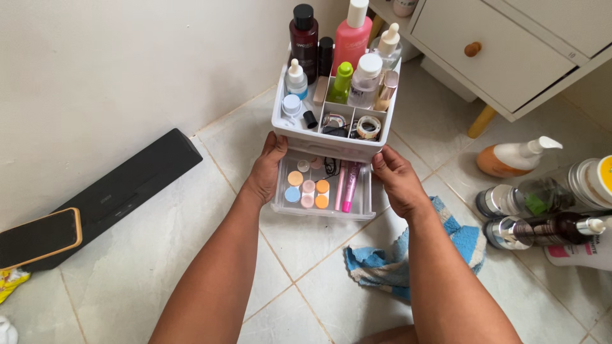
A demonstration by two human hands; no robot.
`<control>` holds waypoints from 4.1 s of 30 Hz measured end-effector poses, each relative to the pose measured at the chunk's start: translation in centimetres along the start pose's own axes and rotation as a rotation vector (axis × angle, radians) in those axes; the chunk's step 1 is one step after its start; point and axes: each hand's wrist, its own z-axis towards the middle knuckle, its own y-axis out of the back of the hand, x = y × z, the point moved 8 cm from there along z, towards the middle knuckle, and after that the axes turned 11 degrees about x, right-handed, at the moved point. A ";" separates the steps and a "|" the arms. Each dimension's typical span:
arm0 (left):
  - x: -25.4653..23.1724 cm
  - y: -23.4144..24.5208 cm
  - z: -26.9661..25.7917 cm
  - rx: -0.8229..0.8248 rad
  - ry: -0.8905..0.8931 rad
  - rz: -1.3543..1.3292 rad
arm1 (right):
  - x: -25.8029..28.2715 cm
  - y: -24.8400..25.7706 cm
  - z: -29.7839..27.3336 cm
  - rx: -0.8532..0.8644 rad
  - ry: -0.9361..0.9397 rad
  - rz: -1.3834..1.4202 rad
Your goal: The person sits on the floor and wipes various cosmetic items, including lipsticks, tubes, and an eyelash curler, with a blue cloth. The person then places the cleaned items into a drawer of a white plastic organizer.
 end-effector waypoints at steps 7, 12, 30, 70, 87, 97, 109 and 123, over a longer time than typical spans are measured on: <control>0.4 0.4 0.6 0.031 -0.027 -0.006 | -0.8 0.6 -0.1 -0.152 -0.038 -0.188; 0.5 0.8 0.6 -0.074 0.025 0.233 | -0.6 -0.5 0.1 -0.182 -0.120 -0.170; -0.4 1.0 0.0 -0.258 -0.043 0.208 | 0.7 -1.3 0.3 -0.231 0.095 -0.172; 0.0 -1.1 -10.5 -0.192 0.636 0.291 | 1.1 0.1 0.0 -0.496 -0.127 -0.415; -2.4 5.8 -21.2 -0.494 0.551 0.395 | 0.1 -6.5 -10.9 0.316 -0.708 -1.374; -2.2 12.0 -21.8 -0.591 0.605 0.952 | 6.6 -8.8 -8.2 -0.208 -0.252 -1.128; -7.0 -4.1 -15.7 -0.421 -0.142 1.205 | 7.1 -8.5 -7.9 -0.123 -0.330 -0.409; 4.6 -8.6 -3.8 -0.703 -0.250 0.475 | 2.4 1.9 -2.5 -0.315 -0.175 -0.443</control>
